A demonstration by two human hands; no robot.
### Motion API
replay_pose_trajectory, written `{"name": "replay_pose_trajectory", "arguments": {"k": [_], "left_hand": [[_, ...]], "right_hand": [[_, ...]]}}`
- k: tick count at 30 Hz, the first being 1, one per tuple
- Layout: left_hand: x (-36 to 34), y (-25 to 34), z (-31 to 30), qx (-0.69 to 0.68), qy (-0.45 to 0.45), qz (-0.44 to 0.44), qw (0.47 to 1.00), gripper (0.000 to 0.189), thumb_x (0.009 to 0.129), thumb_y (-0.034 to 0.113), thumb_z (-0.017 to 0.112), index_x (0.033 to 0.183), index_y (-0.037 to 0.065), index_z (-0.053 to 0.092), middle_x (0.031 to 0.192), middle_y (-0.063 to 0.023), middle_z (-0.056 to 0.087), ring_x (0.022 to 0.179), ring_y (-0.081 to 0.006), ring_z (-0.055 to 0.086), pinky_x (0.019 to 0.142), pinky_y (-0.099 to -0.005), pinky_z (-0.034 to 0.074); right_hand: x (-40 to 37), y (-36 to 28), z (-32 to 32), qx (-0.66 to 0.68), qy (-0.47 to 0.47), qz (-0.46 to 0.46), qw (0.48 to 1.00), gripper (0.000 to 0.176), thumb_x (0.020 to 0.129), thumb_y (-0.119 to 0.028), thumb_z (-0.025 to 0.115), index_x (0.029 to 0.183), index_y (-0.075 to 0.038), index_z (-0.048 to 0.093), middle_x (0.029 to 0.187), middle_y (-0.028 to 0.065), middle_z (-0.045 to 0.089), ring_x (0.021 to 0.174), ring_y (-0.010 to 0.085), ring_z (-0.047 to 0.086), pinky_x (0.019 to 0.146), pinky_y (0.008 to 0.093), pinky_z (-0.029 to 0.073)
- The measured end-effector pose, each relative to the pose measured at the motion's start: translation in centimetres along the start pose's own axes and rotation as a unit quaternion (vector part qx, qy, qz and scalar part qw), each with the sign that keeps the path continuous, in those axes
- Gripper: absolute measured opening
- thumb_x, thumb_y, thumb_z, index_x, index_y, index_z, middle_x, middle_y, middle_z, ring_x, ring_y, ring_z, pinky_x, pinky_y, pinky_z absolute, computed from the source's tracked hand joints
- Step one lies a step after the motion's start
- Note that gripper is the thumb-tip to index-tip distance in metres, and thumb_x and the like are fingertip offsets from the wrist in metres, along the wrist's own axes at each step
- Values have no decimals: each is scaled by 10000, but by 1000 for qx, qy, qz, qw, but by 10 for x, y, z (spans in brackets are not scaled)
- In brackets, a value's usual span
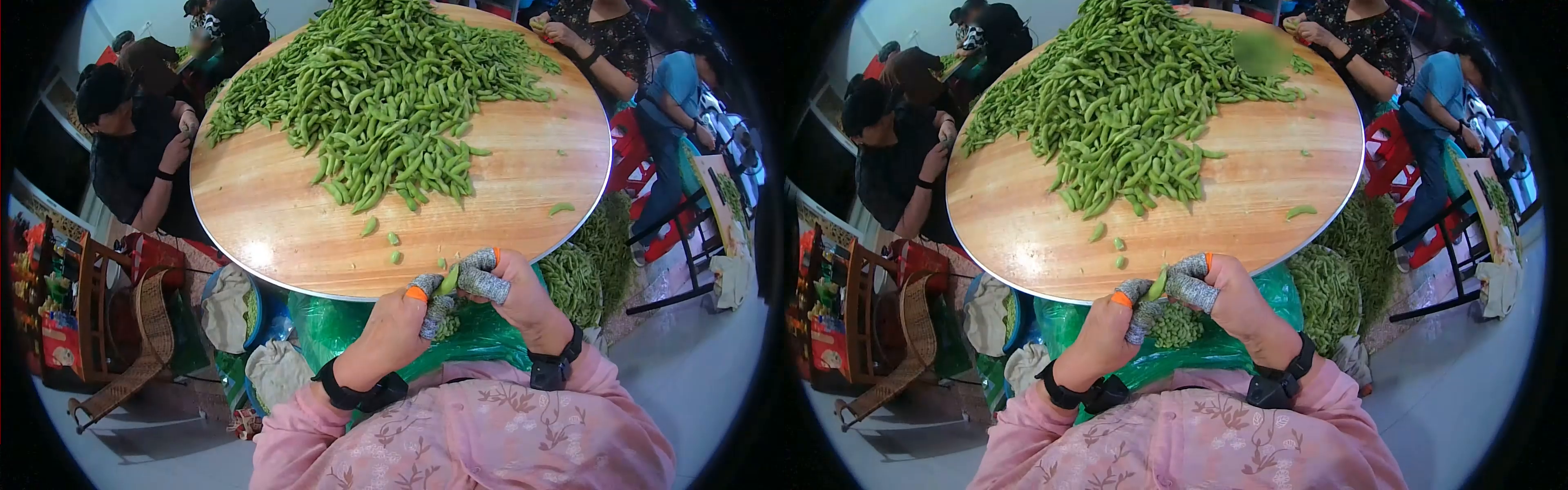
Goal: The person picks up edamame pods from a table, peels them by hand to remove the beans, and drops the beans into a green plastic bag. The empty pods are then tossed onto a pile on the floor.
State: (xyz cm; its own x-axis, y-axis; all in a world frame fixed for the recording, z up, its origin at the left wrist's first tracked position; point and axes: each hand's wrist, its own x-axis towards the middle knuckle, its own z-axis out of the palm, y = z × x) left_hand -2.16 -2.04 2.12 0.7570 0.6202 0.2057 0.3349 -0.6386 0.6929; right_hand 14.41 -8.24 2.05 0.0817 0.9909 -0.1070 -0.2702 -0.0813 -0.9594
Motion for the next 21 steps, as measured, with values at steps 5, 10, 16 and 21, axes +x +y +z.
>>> {"name": "replay_pose_trajectory", "arguments": {"k": [5, 10, 16, 21], "left_hand": [[-1, -10, 2, 54, 56, 51, 996, 217, 693, 40, 605, 897, -8, 547, 721, -165, 577, 634, -325, 575, 553, -355, 457], [0, -11, 7, 61, 73, 81, 992, 189, 675, 41, 625, 847, -5, 560, 701, -149, 574, 602, -308, 574, 522, -337, 455], [2, -12, 9, 41, 57, 91, 993, 222, 655, 30, 638, 860, 5, 557, 702, -140, 570, 603, -300, 575, 522, -331, 457], [1, -13, 14, 25, 94, 126, 987, 188, 684, 46, 624, 857, 15, 557, 692, -138, 567, 606, -293, 576, 526, -313, 454]], "right_hand": [[0, -4, 0, 20, -24, 36, 999, 185, 828, -222, 559, 857, -45, 602, 729, -22, 580, 590, 18, 464, 511, 148, 348], [-7, -11, 1, 84, -24, 62, 994, 181, 833, -217, 550, 867, -46, 598, 741, -16, 580, 582, 18, 457, 504, 146, 345], [-6, -8, 0, 61, -46, 59, 995, 161, 838, -194, 544, 864, -44, 596, 724, -24, 570, 586, 18, 451, 503, 149, 339], [-6, 0, -3, 36, -53, 47, 997, 145, 829, -158, 553, 870, -26, 594, 743, -25, 574, 622, 26, 476, 550, 173, 378]]}}
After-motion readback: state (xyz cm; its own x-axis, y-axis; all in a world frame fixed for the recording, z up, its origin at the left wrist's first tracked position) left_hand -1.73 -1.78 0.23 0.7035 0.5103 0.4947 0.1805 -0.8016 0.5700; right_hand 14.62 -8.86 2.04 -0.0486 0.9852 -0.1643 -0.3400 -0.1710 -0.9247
